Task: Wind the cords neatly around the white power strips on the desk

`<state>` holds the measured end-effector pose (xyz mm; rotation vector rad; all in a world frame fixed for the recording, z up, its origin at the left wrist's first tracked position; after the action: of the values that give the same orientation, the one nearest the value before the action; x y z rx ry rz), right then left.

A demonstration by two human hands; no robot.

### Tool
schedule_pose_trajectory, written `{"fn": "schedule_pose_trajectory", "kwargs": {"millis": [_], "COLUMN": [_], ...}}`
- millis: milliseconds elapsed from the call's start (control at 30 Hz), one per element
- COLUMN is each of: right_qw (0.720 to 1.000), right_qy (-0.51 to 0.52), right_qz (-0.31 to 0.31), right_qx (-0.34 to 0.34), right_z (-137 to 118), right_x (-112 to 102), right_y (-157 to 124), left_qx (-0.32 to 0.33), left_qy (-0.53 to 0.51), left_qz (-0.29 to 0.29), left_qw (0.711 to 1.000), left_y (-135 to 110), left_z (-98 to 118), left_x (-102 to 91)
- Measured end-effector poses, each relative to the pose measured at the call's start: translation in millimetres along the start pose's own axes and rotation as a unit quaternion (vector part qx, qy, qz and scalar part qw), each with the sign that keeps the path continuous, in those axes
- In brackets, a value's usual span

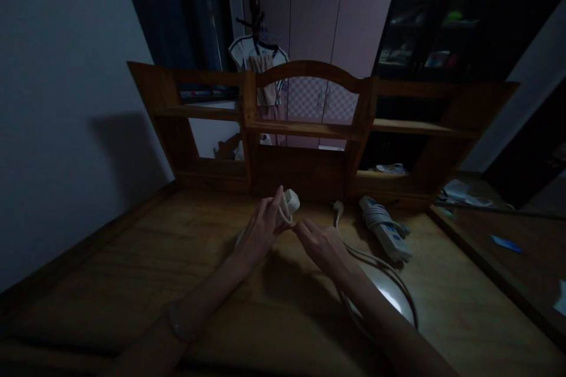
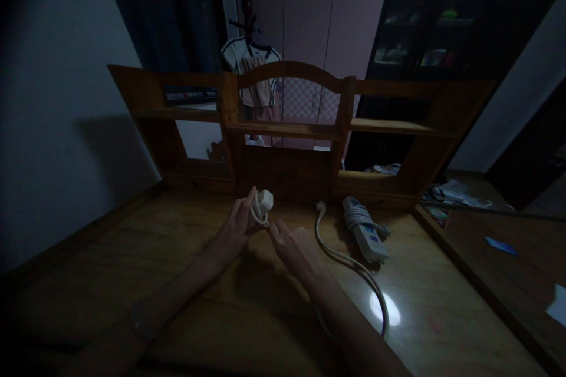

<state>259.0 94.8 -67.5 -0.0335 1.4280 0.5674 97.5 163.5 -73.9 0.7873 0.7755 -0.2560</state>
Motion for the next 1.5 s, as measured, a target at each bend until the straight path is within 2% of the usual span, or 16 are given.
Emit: {"fn": "schedule_pose_trajectory", "kwargs": {"millis": [167, 400, 700, 867, 1133, 1267, 1500], "right_qw": [1.0, 0.999, 0.997, 0.997, 0.999, 1.0, 0.999], "right_qy": [0.018, 0.029, 0.028, 0.029, 0.044, 0.024, 0.038], "right_qz": [-0.012, -0.034, -0.055, -0.045, 0.006, -0.006, -0.009], "right_qx": [-0.006, -0.021, -0.053, -0.055, 0.011, -0.013, -0.008], "right_z": [-3, -7, -13, -14, -15, -10, 4], "right_x": [-2, -10, -12, -8, -7, -12, -18], "right_y": [0, 1, -1, 0, 3, 3, 0], "left_qx": [0.021, -0.007, -0.002, -0.015, -0.025, -0.022, -0.032], "left_qy": [0.038, 0.089, 0.122, 0.124, 0.141, 0.151, 0.176], "left_qz": [-0.022, -0.027, -0.07, -0.081, -0.089, -0.092, -0.098], "left_qw": [0.999, 0.996, 0.99, 0.989, 0.986, 0.984, 0.979], "left_y": [-1, -1, -5, -6, -6, -4, -3], "left_z": [-4, -12, -10, -8, -10, -8, -3], "left_x": [3.1, 6.6, 11.7, 12.8, 14.5, 12.9, 8.0]}}
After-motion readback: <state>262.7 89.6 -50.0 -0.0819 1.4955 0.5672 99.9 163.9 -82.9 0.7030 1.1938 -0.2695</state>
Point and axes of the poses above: each hand's wrist, its own y-axis towards the middle knuckle, its own x-axis out of the palm, z = x × y, the point moved 2 cm from there along y, towards the middle knuckle, and after that the axes turned 7 degrees about -z, right-handed, at the moved point
